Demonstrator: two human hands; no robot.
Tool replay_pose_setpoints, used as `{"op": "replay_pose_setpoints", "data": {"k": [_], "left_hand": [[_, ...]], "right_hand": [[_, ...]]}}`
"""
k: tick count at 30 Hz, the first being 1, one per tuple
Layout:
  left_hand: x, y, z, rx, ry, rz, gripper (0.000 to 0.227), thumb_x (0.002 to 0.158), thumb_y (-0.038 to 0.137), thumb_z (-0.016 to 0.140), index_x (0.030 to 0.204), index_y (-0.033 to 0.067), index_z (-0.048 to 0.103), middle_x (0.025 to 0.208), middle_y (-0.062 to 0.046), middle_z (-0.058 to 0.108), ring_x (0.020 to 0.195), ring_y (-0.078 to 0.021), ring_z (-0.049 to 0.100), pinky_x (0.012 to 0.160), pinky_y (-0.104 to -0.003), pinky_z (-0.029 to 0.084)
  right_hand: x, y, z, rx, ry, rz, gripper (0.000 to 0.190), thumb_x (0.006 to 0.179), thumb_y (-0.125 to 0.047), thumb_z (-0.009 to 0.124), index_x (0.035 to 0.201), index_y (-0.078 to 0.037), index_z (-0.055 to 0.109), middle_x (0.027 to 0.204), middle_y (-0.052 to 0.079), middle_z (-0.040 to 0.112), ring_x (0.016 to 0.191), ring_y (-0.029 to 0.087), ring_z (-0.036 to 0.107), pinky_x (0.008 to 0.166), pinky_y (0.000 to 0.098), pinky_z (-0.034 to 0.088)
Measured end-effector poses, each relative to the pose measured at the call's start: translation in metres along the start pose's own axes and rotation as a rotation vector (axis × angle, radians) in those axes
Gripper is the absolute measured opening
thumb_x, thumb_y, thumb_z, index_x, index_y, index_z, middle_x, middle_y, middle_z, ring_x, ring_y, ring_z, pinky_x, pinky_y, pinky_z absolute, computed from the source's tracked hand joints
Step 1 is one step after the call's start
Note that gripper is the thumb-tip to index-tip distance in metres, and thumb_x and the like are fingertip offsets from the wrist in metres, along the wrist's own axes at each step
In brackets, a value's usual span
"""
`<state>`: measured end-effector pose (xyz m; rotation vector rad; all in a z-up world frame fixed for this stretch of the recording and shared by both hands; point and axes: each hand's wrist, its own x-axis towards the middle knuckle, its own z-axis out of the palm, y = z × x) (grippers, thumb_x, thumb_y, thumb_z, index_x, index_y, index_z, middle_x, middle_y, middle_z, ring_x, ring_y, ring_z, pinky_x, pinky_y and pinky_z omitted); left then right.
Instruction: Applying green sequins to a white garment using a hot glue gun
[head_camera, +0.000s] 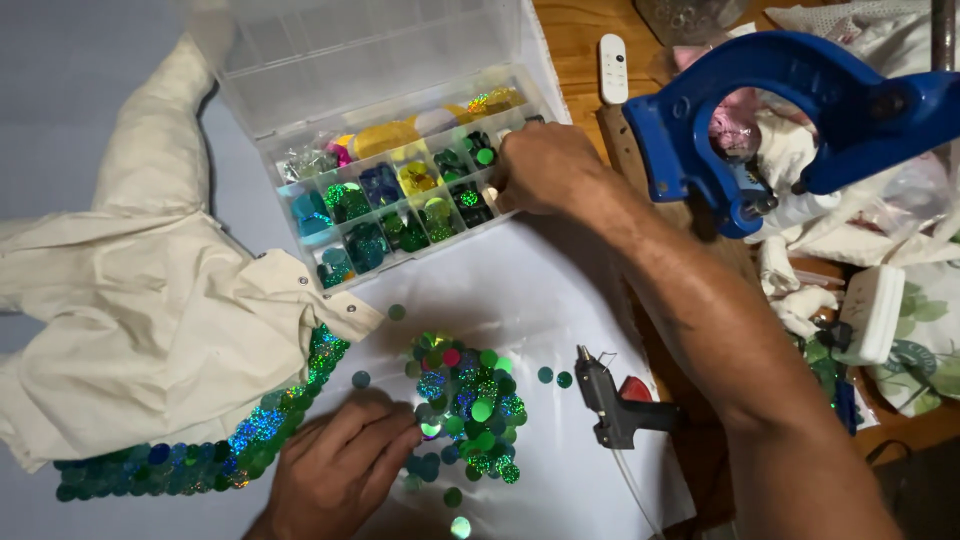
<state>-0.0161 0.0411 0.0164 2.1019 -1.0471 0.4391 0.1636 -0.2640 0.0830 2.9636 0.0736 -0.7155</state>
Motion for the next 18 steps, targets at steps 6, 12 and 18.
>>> {"op": "replay_pose_setpoints", "data": {"k": [6, 12, 18], "left_hand": [[0.001, 0.003, -0.001, -0.008, 0.014, 0.028, 0.011, 0.092, 0.019, 0.075, 0.098, 0.0104, 0.075, 0.095, -0.001, 0.072, 0.081, -0.0141, 0.070, 0.070, -0.030, 0.058], [0.002, 0.003, -0.004, -0.020, 0.037, 0.031, 0.009, 0.094, 0.018, 0.072, 0.097, 0.0097, 0.073, 0.094, -0.003, 0.069, 0.076, -0.0156, 0.068, 0.066, -0.031, 0.058], [-0.004, -0.001, 0.000, -0.031, 0.051, 0.050, 0.009, 0.093, 0.018, 0.074, 0.099, 0.0112, 0.073, 0.096, -0.001, 0.069, 0.077, -0.0149, 0.069, 0.066, -0.030, 0.057]], "right_hand": [[0.005, 0.011, 0.008, 0.127, 0.073, -0.067, 0.028, 0.077, -0.024, 0.076, 0.103, -0.029, 0.082, 0.111, -0.002, 0.078, 0.110, 0.027, 0.067, 0.086, 0.0478, 0.055], [-0.006, 0.013, -0.004, 0.350, 0.054, -0.079, 0.011, 0.080, -0.021, 0.078, 0.089, -0.020, 0.084, 0.100, -0.004, 0.081, 0.102, 0.015, 0.072, 0.089, 0.0412, 0.054], [-0.011, 0.024, -0.008, 0.505, 0.048, -0.089, 0.006, 0.085, -0.018, 0.078, 0.080, -0.015, 0.080, 0.089, -0.001, 0.081, 0.098, 0.012, 0.075, 0.091, 0.0365, 0.055]]}}
